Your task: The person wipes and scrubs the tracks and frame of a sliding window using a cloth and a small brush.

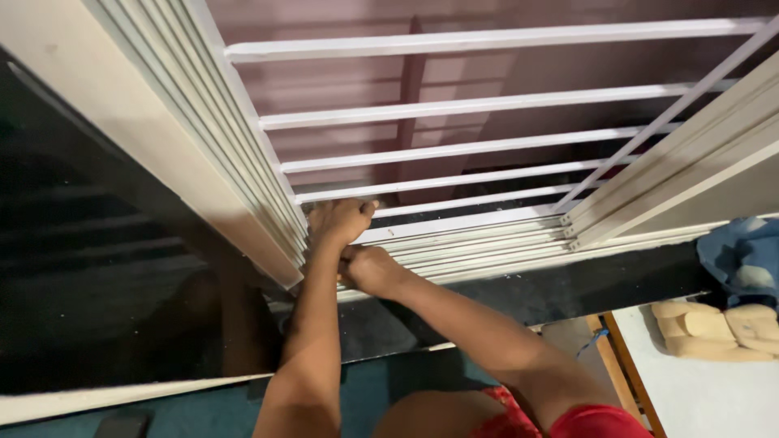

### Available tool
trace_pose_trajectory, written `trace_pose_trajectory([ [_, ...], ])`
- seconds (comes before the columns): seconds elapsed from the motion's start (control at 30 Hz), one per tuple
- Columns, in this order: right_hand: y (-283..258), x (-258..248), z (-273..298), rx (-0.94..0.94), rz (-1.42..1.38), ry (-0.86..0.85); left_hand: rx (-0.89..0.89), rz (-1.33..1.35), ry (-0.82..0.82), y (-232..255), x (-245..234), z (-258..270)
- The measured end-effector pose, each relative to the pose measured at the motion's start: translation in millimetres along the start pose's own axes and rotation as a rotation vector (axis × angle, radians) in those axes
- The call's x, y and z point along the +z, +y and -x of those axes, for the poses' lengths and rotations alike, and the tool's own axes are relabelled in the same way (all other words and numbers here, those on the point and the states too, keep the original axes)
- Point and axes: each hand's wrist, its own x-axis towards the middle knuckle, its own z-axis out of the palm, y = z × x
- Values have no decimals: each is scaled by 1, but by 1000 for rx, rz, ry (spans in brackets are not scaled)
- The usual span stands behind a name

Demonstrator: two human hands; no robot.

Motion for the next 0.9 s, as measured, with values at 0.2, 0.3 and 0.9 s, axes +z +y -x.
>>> trace_pose_trajectory([
  [0.2,16,24,-5,377,-72,-375,9,66,108,-2,14,6],
  [0.3,1,36,-9,64,-272,73,81,92,535,17,34,20],
  [0.9,-17,-4,-21,361,-56,-183,522,143,630,-80,151,166],
])
